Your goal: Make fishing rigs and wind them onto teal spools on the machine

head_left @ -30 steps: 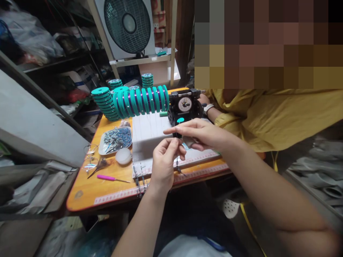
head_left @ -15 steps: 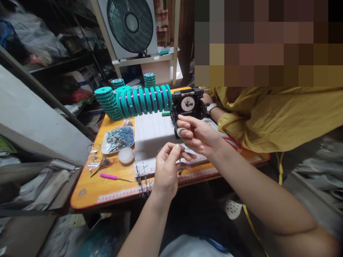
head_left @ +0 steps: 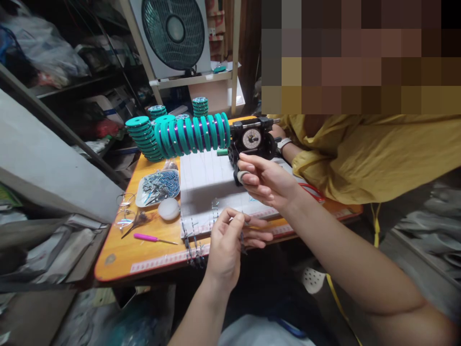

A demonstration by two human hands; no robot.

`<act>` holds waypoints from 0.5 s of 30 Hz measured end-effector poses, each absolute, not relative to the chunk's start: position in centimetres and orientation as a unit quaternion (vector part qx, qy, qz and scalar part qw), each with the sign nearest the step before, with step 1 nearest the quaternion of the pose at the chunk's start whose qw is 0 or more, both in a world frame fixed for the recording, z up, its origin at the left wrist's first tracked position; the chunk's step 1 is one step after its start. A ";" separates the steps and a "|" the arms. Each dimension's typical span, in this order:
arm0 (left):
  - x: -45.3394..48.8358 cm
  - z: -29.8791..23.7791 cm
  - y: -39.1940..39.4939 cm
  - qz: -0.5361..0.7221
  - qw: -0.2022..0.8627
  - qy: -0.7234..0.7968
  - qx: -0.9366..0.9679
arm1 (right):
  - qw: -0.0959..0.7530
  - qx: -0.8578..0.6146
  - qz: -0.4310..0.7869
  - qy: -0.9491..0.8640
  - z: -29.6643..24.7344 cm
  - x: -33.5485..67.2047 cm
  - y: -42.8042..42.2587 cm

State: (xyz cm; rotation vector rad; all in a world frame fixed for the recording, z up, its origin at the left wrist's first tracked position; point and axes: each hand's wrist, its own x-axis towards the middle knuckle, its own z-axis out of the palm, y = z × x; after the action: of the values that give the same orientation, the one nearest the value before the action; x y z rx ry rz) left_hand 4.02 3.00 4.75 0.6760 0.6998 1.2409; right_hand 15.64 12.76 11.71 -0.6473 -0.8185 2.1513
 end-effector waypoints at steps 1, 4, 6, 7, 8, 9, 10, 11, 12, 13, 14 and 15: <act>4.0 4.7 3.1 0.559 0.706 0.316 0.300 | 0.367 -0.252 0.838 -0.316 11.6 15.6 12.8; 4.0 4.7 3.2 0.559 0.703 0.326 0.295 | 0.368 -0.260 0.836 -0.312 11.4 15.6 12.9; 3.9 4.7 3.2 0.557 0.700 0.339 0.291 | 0.372 -0.258 0.834 -0.316 11.4 15.6 12.9; 3.8 4.6 3.1 0.556 0.699 0.344 0.289 | 0.374 -0.254 0.833 -0.320 11.3 15.6 12.9; 3.8 4.6 3.1 0.557 0.698 0.347 0.287 | 0.375 -0.249 0.832 -0.323 11.3 15.7 12.9; 3.7 4.5 3.1 0.558 0.698 0.347 0.285 | 0.376 -0.245 0.832 -0.326 11.3 15.7 12.9; 3.7 4.4 3.0 0.561 0.698 0.344 0.284 | 0.375 -0.243 0.832 -0.329 11.2 15.8 12.9; 3.7 4.4 3.0 0.564 0.698 0.339 0.284 | 0.374 -0.242 0.833 -0.330 11.2 15.9 13.0; 3.7 4.4 3.0 0.567 0.697 0.334 0.284 | 0.372 -0.241 0.834 -0.330 11.2 16.0 13.0; 3.7 4.4 3.0 0.569 0.697 0.331 0.286 | 0.371 -0.240 0.834 -0.329 11.2 16.1 13.0; 3.8 4.4 3.0 0.570 0.696 0.329 0.288 | 0.371 -0.240 0.835 -0.329 11.2 16.1 13.0; 3.8 4.4 3.1 0.570 0.695 0.329 0.289 | 0.370 -0.240 0.835 -0.329 11.2 16.1 13.1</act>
State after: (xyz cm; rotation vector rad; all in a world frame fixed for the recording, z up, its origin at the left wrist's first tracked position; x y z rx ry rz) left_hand 3.81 3.07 4.42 0.6445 0.7336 1.2722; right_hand 16.12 13.07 11.19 -0.6159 -0.8430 2.1432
